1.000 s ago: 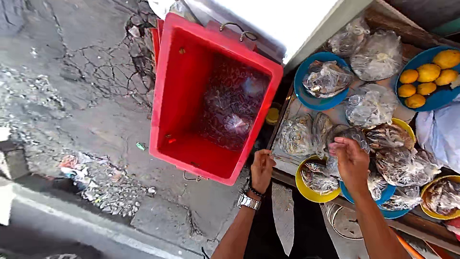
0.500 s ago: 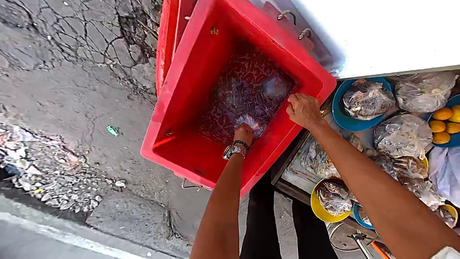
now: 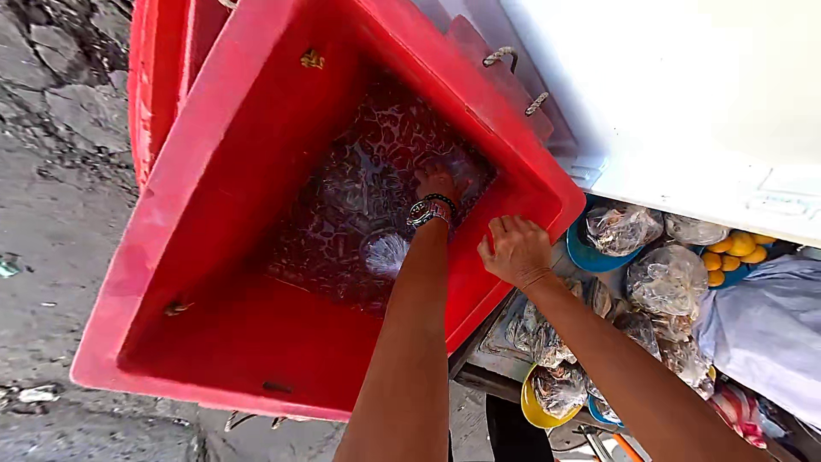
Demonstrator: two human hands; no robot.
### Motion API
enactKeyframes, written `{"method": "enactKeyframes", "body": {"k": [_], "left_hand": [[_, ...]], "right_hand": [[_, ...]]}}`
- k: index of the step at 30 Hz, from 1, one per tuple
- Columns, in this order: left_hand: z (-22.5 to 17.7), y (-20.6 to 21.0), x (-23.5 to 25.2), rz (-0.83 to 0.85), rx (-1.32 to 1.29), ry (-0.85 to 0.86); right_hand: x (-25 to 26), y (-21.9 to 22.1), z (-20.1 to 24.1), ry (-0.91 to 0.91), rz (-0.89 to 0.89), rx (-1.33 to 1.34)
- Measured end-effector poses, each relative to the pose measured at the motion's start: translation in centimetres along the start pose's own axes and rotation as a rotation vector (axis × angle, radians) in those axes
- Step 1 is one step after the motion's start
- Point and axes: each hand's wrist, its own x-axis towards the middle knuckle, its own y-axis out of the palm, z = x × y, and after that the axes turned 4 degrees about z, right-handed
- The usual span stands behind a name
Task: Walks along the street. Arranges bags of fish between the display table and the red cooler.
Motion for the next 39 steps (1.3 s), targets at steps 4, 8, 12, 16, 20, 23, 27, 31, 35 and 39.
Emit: {"method": "enactKeyframes", "body": {"k": [4,8,12,16,20,23,27,31,35,39], "left_hand": [[-0.2,0.6,1.5,0.139,0.168,0.035],[1.7,-0.7,0.2,0.296,0.202,0.230],[3.5,-0.7,-2.6,0.251,0.215,0.385],[5.1,0.4,-5.1,0.085,0.109,0.566],[5.2,-1.2,-7.1,-0.001,-0.040,0.663],[5.3,-2.4,-8.0,-0.052,-0.141,0.716],[6.5,-2.9,-12.0,-0.095,-0.276,0.695],[8.3,-2.7,-17.4,-0.179,-0.406,0.622],[10.5,-1.0,-21.7,-0.250,-0.587,0.544],[13.1,1.8,-22.7,-0.267,-0.731,0.375]], "right_hand": [[0.0,0.2,0.0,0.004,-0.007,-0.008],[0.0,0.3,0.2,0.010,-0.015,-0.011],[0.0,0.3,0.2,0.019,-0.005,-0.010],[0.0,0.3,0.2,0.024,-0.006,-0.002],[-0.1,0.4,0.2,0.020,-0.031,0.008],[-0.1,0.3,0.2,0.022,-0.022,0.024],[0.0,0.4,0.3,0.025,-0.003,0.042],[-0.1,0.2,0.2,0.021,0.011,0.039],[-0.1,0.1,0.1,0.015,0.016,0.041],[-0.1,-0.1,0.2,0.020,0.050,0.038]]}}
